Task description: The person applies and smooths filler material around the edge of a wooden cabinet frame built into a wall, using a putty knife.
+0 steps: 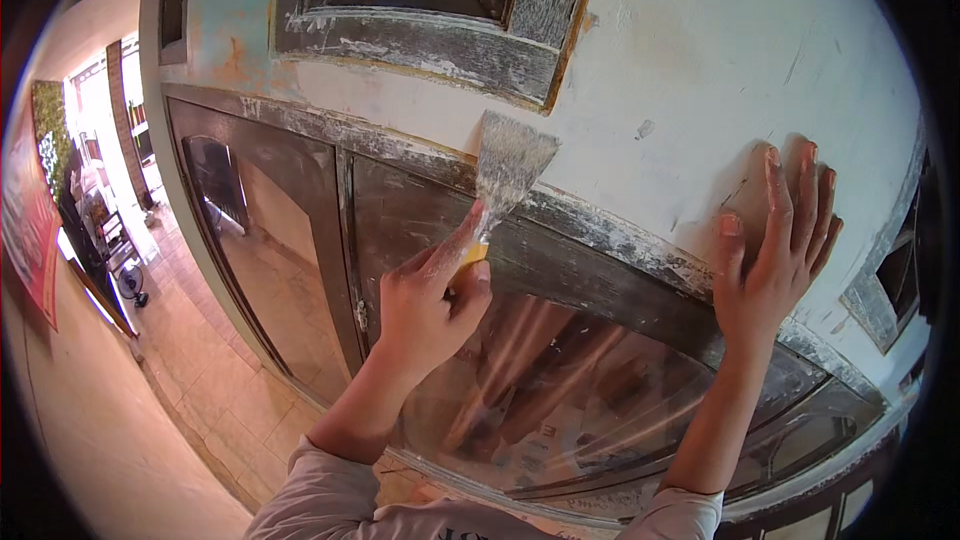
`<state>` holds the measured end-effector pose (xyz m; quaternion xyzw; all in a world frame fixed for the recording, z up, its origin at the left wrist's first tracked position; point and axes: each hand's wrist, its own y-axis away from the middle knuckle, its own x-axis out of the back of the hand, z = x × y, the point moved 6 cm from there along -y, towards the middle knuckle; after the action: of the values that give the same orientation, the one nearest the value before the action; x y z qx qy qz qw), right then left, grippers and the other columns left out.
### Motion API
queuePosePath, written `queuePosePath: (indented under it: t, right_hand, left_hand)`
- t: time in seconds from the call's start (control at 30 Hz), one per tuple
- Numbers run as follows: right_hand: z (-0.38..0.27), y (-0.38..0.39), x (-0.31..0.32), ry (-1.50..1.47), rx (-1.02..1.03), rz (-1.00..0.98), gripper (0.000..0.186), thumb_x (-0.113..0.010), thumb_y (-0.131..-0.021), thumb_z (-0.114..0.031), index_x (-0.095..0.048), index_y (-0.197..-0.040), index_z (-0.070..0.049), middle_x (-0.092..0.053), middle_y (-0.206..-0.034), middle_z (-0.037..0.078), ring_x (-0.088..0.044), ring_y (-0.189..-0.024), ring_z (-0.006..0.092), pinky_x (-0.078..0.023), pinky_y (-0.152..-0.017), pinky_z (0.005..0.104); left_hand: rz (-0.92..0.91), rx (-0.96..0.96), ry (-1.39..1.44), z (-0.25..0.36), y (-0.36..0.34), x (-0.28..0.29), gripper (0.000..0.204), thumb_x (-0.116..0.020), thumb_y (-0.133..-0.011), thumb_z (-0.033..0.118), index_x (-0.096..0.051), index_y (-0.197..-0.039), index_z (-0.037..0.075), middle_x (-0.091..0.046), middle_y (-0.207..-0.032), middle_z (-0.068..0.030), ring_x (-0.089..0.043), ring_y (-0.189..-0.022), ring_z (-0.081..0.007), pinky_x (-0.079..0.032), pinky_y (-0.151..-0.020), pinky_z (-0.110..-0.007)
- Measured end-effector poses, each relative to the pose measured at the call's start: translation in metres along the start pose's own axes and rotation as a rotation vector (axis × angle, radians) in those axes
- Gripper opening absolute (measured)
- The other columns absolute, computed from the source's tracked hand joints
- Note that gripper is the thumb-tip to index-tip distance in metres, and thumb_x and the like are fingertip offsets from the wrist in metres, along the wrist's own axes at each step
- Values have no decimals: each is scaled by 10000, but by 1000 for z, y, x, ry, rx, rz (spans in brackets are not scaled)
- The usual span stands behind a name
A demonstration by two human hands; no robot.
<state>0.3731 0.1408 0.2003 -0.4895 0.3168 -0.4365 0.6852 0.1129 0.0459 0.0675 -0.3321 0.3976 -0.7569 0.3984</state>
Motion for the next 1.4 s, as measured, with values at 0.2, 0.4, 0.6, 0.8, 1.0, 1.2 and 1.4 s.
queuePosePath:
  t: [0.2,0.4,0.6,0.8,1.0,1.2,1.4]
  right_hand:
    - [1,1,0,8,-3,-9,500,-566,-949,-396,-536,-1430,-263,-434,-1556,53,-339,-1472,318,-178,-1199,571]
    - [1,1,-1,-4,-5,1,491,-567,-953,-412,-545,-1421,-264,-439,-1553,51,-341,-1471,320,-176,-1199,570]
    - [1,3,0,-18,-4,0,482,-565,-960,-401,-548,-1419,-254,-437,-1555,53,-338,-1472,321,-172,-1200,568]
    - [1,4,2,-6,-2,-11,496,-572,-955,-397,-543,-1425,-243,-431,-1557,64,-330,-1474,326,-168,-1200,571]
    - [2,6,2,-3,-3,-10,498,-570,-955,-395,-543,-1427,-237,-430,-1557,70,-329,-1475,328,-171,-1197,570]
    - [2,6,-1,-7,-8,-1,500,-551,-958,-441,-553,-1419,-245,-442,-1549,69,-345,-1465,343,-187,-1182,582]
    - [6,9,3,-7,-1,0,498,-537,-965,-452,-554,-1418,-246,-445,-1547,74,-348,-1462,345,-191,-1179,585]
  left_hand:
    - [50,-51,-3,-9,22,-6,637,-668,-809,64,-553,-1427,164,-704,-845,-123,-669,-633,-278,-518,-562,-349]
    - [40,-16,-35,2,-6,1,631,-668,-813,69,-554,-1426,160,-718,-885,-134,-681,-657,-285,-523,-572,-351]
    - [103,-41,-55,-23,22,5,608,-654,-825,65,-559,-1419,155,-724,-939,-140,-688,-679,-289,-533,-593,-347]
    - [207,-115,-123,-21,-5,21,577,-642,-843,81,-569,-1410,156,-724,-983,-151,-695,-710,-275,-535,-617,-338]
    - [119,45,-81,-31,10,13,580,-642,-852,93,-559,-1421,165,-724,-1009,-162,-703,-760,-294,-544,-663,-361]
    - [173,-44,-149,-19,-18,31,578,-630,-857,92,-553,-1425,169,-726,-941,-146,-688,-712,-289,-539,-648,-364]
    - [163,-66,-183,-34,-7,37,546,-620,-856,87,-590,-1394,173,-704,-854,-131,-656,-646,-274,-520,-618,-356]
